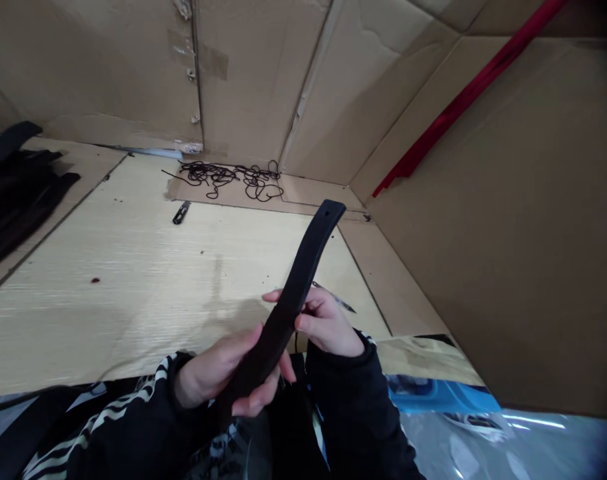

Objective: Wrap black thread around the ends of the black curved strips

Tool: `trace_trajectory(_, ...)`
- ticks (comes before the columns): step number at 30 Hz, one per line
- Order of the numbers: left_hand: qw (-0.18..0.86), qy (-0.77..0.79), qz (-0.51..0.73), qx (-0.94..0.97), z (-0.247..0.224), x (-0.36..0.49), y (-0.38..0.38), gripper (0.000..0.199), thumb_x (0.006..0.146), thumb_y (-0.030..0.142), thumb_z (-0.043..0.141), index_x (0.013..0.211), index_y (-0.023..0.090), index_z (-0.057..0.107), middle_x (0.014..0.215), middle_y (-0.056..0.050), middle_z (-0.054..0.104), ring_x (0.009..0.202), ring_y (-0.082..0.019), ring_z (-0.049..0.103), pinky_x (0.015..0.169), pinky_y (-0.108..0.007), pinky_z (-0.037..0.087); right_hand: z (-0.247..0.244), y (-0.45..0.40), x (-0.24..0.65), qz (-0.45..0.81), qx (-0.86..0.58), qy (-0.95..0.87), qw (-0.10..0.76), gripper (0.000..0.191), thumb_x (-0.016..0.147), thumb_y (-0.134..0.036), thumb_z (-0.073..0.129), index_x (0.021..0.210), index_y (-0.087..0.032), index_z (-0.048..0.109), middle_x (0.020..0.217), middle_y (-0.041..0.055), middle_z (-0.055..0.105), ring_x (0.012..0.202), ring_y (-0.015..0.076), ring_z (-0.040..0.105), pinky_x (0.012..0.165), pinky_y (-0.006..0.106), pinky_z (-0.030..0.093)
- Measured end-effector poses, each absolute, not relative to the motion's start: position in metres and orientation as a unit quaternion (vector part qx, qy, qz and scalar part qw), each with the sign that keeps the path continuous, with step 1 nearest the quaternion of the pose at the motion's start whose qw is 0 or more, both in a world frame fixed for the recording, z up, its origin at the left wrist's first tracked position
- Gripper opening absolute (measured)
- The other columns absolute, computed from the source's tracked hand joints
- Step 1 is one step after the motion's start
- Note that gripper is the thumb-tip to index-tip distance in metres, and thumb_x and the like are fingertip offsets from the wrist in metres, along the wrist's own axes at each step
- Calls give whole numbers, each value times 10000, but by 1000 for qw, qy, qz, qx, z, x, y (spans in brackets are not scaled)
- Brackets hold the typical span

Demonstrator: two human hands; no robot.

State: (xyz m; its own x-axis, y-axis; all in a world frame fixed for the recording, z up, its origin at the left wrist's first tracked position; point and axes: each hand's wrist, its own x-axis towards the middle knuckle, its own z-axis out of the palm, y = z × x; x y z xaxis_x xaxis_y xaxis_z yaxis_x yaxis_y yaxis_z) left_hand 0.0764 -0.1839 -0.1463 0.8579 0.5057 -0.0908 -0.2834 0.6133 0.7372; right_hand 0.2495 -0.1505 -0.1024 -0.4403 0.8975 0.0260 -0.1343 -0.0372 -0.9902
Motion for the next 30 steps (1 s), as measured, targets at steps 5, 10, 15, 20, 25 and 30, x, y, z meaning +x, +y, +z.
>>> trace_trajectory(5, 825, 233, 280, 433, -138, 72, -190, 625, 847, 715, 334, 989, 166, 595, 538, 20, 580, 317, -85, 417, 332, -203, 302, -101, -160, 233, 632, -350, -535, 438, 363, 620, -450, 832, 750, -158, 659, 514, -33, 600, 394, 89, 516, 387, 194, 402)
trace_trajectory(10, 679, 404, 406, 459, -131, 70, -201, 246, 917, 442, 529, 900, 204, 589, 705, 46, 560, 623, -69, 515, 647, -186, 392, -97, -171, 215, 585, -404, -522, 471, 222, 691, -288, 806, 639, -178, 621, 515, -18, 635, 438, 132, 600, 405, 215, 477)
trace_trajectory(15, 708, 378, 363, 473, -127, 57, -193, 408, 901, 545, 476, 849, 163, 608, 588, 27, 571, 492, -91, 513, 510, -217, 385, -99, -171, 220, 582, -375, -569, 444, 155, 767, -267, 744, 890, -176, 724, 622, 0, 680, 552, 139, 645, 511, 235, 520)
trace_trajectory(20, 799, 300, 278, 440, -131, 46, -184, 588, 854, 676, 415, 772, 134, 629, 450, 39, 490, 338, -64, 390, 377, -191, 295, -104, -168, 229, 692, -306, -528, 387, 346, 701, -260, 800, 1031, -198, 720, 709, 7, 702, 606, 137, 656, 568, 248, 524)
trace_trajectory(25, 861, 225, 209, 405, -138, 48, -181, 673, 836, 739, 299, 720, 152, 607, 366, 49, 426, 259, -76, 316, 297, -201, 245, -106, -171, 219, 728, -305, -458, 409, 335, 628, -303, 848, 892, -194, 673, 631, -22, 647, 530, 130, 627, 501, 243, 519)
trace_trajectory(30, 735, 342, 297, 504, -118, 54, -191, 517, 849, 670, 431, 947, 209, 641, 714, -10, 610, 567, -122, 550, 577, -241, 468, -107, -176, 211, 651, -385, -466, 458, 264, 651, -238, 826, 753, -180, 589, 563, -44, 601, 412, 94, 578, 348, 157, 427)
